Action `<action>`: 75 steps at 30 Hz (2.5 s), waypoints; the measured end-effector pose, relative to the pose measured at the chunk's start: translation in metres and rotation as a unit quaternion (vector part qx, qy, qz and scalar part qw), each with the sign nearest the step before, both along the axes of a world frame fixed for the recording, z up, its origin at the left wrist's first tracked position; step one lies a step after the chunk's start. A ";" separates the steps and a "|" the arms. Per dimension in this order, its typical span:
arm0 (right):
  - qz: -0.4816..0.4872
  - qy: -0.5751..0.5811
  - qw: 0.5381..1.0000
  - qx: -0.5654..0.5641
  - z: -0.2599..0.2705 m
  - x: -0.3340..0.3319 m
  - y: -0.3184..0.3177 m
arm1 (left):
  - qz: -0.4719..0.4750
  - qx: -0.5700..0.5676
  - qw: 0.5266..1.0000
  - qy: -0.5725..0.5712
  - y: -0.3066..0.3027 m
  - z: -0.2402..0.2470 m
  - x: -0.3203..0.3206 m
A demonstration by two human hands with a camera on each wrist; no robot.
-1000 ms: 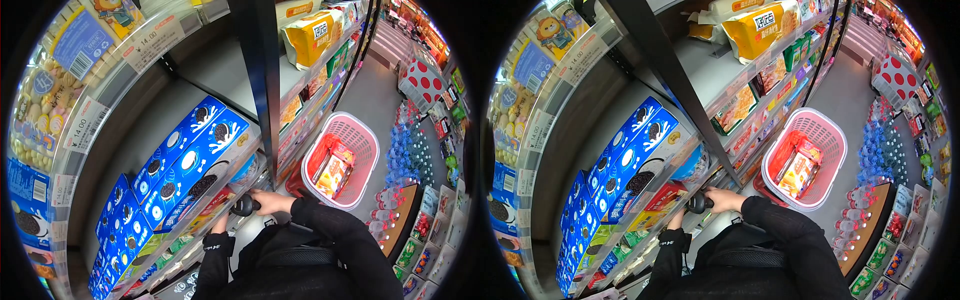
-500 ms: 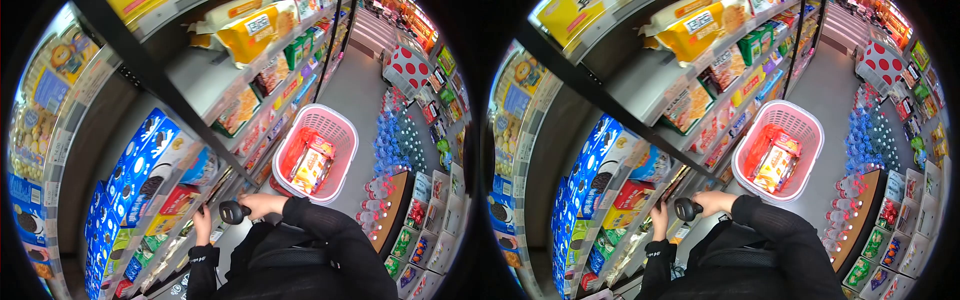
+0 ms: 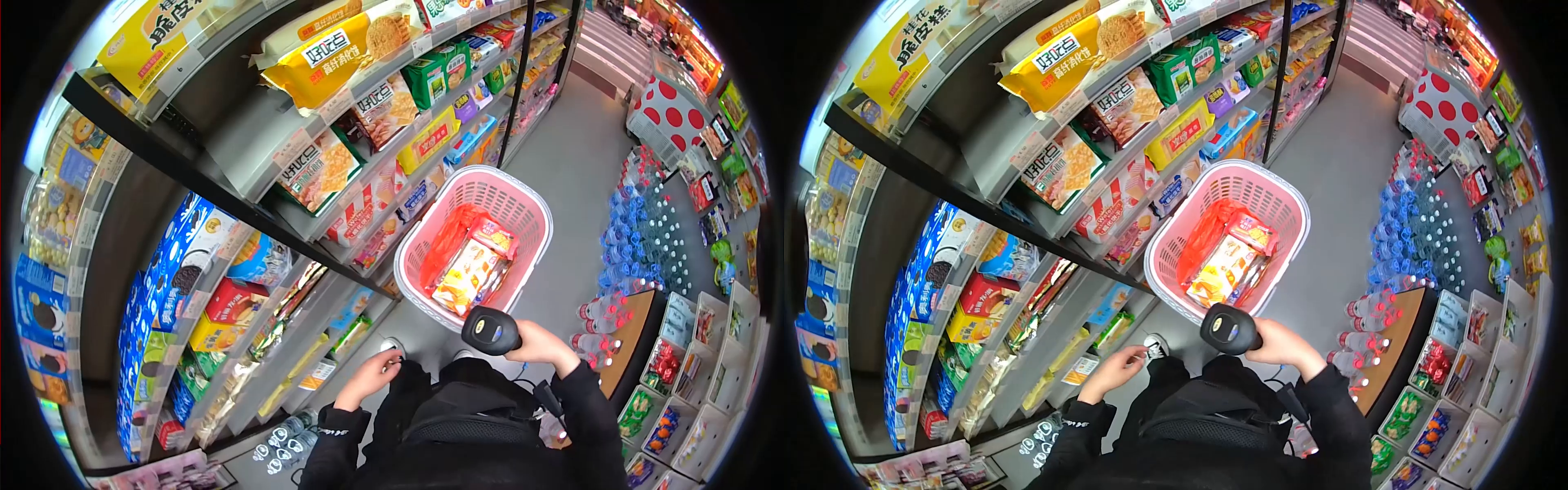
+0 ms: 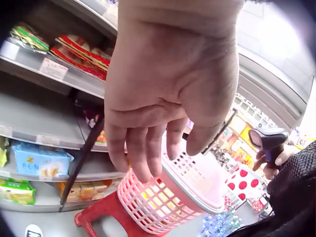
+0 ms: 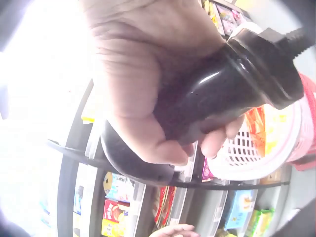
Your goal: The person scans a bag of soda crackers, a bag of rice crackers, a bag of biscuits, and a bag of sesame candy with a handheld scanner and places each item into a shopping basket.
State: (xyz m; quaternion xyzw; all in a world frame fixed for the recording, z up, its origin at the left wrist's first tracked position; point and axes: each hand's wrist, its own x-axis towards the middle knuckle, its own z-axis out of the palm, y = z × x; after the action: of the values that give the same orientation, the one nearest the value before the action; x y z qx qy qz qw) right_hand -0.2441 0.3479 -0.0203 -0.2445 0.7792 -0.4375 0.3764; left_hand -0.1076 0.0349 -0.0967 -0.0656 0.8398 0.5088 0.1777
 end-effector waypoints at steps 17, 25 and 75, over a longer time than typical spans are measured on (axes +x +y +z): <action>-0.271 -0.015 0.962 -0.025 -0.022 0.024 0.093 | -0.193 -0.020 0.981 0.020 0.083 0.026 -0.141; -0.362 -0.017 0.932 0.023 -0.010 0.029 0.086 | -0.172 -0.091 0.981 -0.021 0.100 -0.106 -0.242; -0.159 0.068 0.984 -0.047 0.059 0.009 0.039 | 0.177 0.696 0.660 -0.222 0.057 0.038 -0.126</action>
State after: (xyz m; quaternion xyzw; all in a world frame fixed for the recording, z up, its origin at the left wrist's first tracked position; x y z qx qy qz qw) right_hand -0.2353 0.3873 0.0386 -0.1635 0.8106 -0.5101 0.2366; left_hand -0.2337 0.0922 -0.0587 -0.1814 0.1488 0.9371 0.2586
